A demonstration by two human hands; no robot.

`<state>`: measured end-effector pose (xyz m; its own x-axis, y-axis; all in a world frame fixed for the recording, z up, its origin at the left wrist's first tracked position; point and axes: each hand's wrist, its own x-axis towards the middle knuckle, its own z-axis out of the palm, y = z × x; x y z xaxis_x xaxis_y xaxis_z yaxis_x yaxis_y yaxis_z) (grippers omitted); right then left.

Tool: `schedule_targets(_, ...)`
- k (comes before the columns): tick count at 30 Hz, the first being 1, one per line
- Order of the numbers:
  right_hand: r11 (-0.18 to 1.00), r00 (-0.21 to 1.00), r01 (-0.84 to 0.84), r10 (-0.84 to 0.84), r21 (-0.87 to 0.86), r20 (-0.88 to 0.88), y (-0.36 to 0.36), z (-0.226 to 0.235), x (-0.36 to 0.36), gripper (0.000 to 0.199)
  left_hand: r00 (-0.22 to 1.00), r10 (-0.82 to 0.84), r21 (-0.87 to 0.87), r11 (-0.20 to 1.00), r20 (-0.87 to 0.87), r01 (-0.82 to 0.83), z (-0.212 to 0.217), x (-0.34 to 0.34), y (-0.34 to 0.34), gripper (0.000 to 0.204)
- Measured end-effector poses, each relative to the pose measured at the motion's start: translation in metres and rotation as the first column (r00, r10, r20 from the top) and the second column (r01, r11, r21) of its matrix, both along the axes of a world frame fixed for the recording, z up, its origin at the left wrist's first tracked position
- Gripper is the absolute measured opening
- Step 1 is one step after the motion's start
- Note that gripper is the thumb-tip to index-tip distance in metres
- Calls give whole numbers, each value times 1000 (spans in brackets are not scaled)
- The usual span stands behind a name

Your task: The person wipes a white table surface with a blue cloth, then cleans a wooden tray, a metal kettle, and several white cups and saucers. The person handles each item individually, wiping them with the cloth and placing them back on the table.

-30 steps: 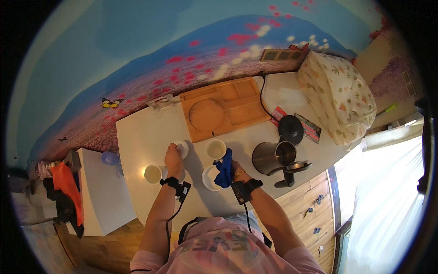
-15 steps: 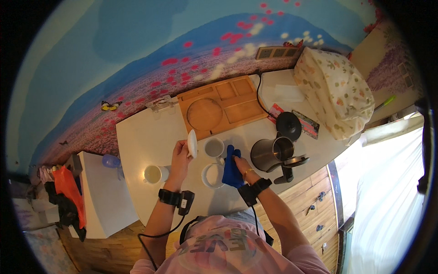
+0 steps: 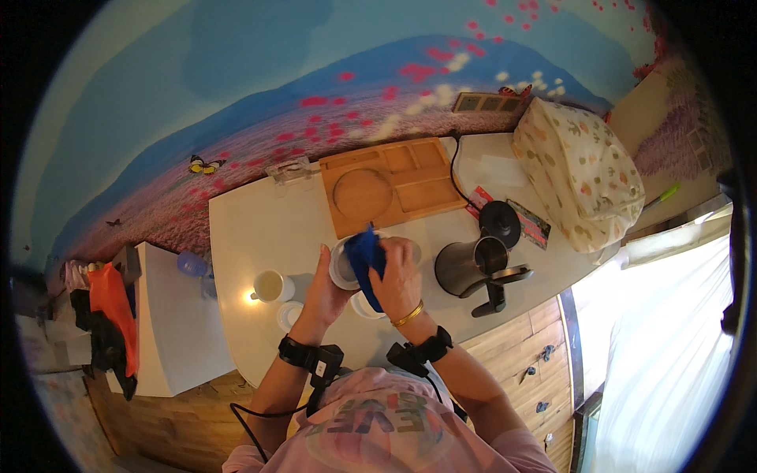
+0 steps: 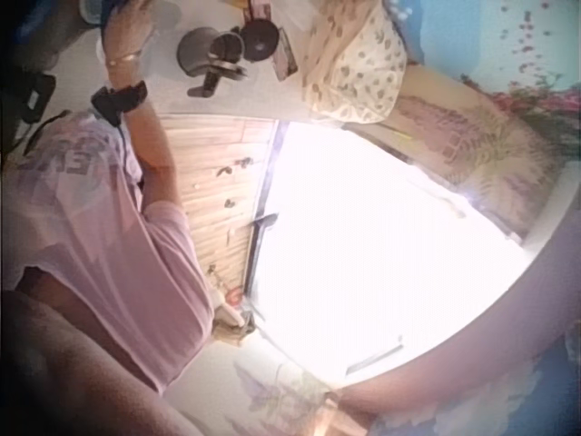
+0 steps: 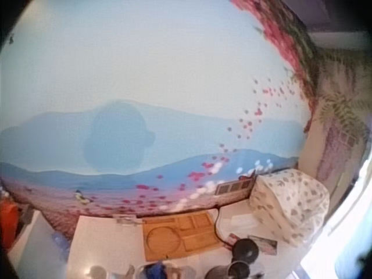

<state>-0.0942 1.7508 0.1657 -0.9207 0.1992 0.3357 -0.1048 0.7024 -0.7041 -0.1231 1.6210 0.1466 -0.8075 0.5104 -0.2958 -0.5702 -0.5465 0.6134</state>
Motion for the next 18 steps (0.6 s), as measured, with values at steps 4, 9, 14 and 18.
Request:
schedule_targets(4, 976, 987, -91, 114, 198, -110, -13, 1, 8, 43, 996, 88, -21, 996, 17, -88, 0, 7, 3, 58)
schedule_targets(9, 934, 940, -340, 342, 115, -5, -8, 4, 15, 38, 994, 68, -54, 997, 81, -64, -6, 12, -6, 53)
schedule_targets(14, 836, 946, -305, 323, 456, 41, 1, 13, 16, 30, 994, 15, -79, 997, -110, -24, 4, 5, -11, 49)
schedule_targets(18, 898, 989, -128, 146, 421, -11, -7, 15, 16, 33, 995, -18, -87, 996, -99, 9, 12, 5, -10, 49)
